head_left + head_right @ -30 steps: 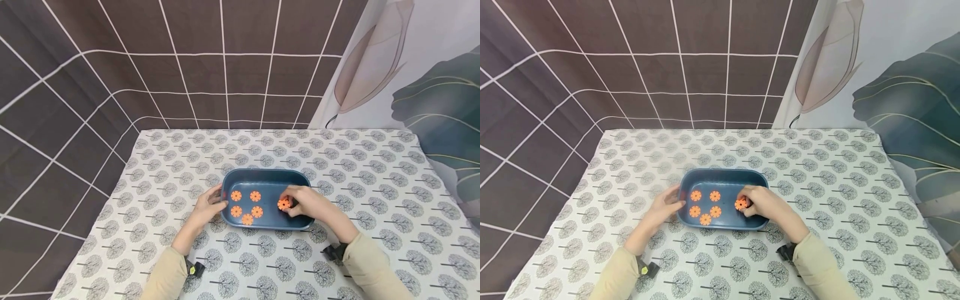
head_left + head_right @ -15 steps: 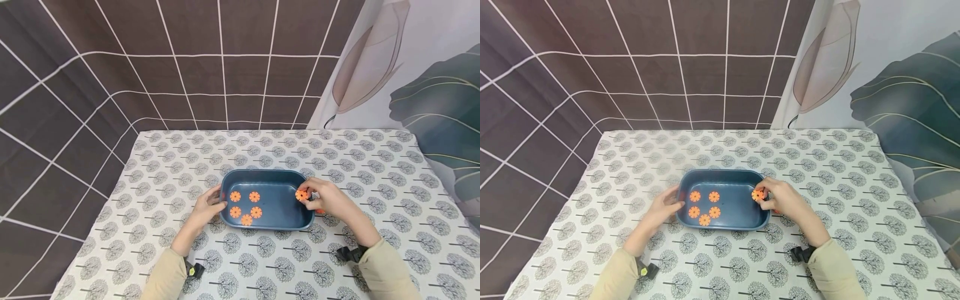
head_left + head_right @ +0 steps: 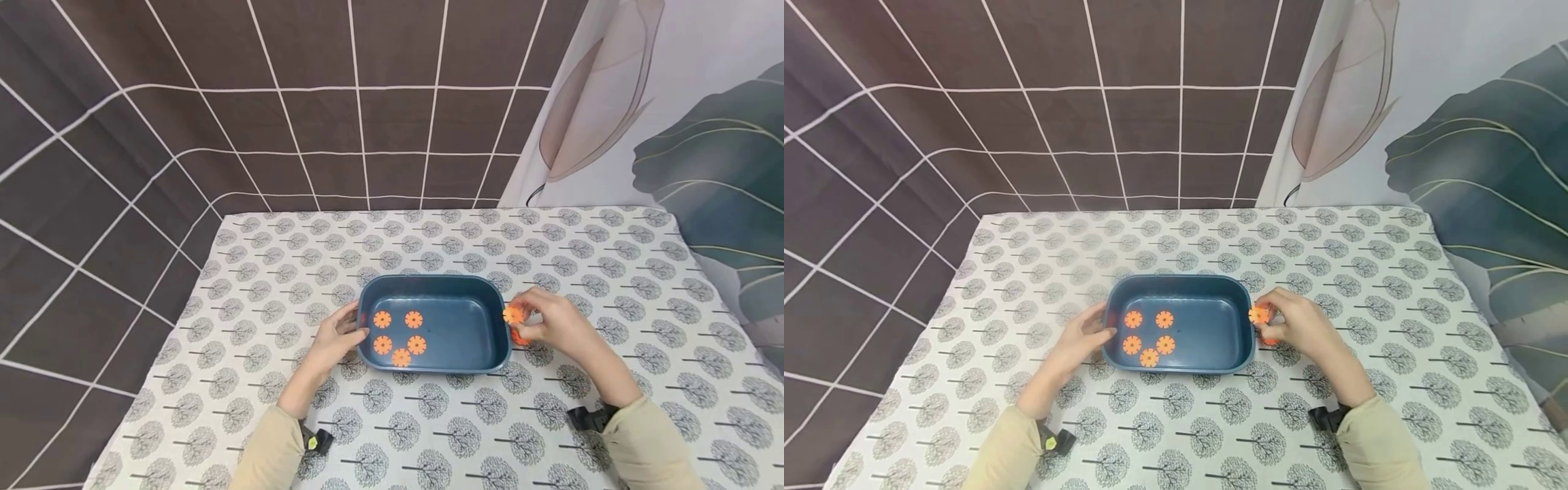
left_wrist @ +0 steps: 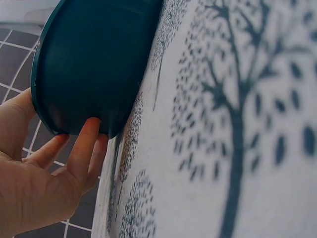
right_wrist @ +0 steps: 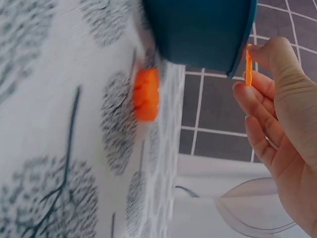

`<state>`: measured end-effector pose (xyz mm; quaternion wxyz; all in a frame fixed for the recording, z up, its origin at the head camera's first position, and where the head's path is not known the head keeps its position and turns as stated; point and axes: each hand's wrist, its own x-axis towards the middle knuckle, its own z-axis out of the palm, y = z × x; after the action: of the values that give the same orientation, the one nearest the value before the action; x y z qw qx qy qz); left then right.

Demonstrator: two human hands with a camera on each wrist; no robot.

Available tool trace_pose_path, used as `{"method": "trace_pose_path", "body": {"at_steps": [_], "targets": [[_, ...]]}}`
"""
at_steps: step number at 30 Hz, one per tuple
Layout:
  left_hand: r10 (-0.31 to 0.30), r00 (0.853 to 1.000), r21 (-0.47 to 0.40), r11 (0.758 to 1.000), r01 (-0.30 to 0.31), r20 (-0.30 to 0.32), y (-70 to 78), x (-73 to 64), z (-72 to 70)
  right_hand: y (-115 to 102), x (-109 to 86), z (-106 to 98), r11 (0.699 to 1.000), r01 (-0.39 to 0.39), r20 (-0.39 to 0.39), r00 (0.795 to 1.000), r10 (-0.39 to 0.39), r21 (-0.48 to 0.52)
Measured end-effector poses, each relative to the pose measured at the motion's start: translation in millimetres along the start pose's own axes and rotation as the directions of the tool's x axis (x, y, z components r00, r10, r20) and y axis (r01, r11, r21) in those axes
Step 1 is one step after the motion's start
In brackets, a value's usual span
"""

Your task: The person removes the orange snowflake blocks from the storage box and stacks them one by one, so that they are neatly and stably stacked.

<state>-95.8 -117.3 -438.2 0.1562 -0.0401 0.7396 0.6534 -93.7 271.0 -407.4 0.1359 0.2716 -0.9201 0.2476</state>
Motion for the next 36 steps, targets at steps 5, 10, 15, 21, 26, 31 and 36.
{"method": "trace_pose_path", "body": {"at_steps": [5, 10, 15, 21, 26, 31, 36], "targets": [[0.0, 1.0, -0.007, 1.0, 0.0, -0.001, -1.2, -0.1, -0.6, 2, -5.6, -2, 0.997, -0.072, 0.07, 0.995, 0.072, -0.005], [-0.011, 1.0, -0.014, 1.0, 0.011, 0.005, -1.6, 0.6, -1.5, 3, -11.2, -4, 0.988, -0.153, 0.162, 0.974, 0.156, -0.032], [-0.026, 0.999, -0.004, 1.0, 0.026, 0.022, 10.5, -5.3, -0.4, 7, -16.4, -4, 0.981, -0.184, 0.231, 0.954, 0.193, -0.06], [-0.025, 0.999, 0.015, 1.0, 0.024, 0.033, 28.2, -15.1, 2.4, 11, -19.9, 0, 0.985, -0.16, 0.242, 0.955, 0.171, -0.064], [-0.022, 0.999, 0.025, 0.999, 0.021, 0.027, 30.4, -16.5, 3.1, 13, -22.0, 5, 0.985, -0.156, 0.248, 0.954, 0.168, -0.067], [-0.022, 0.999, 0.02, 1.0, 0.021, 0.028, 29.6, -16.4, 3.0, 14, -22.9, 8, 0.987, -0.14, 0.238, 0.959, 0.155, -0.077], [-0.024, 0.999, 0.019, 1.0, 0.023, 0.029, 28.1, -16.2, 2.5, 12, -22.6, 9, 0.983, -0.168, 0.255, 0.95, 0.18, -0.07]]}}
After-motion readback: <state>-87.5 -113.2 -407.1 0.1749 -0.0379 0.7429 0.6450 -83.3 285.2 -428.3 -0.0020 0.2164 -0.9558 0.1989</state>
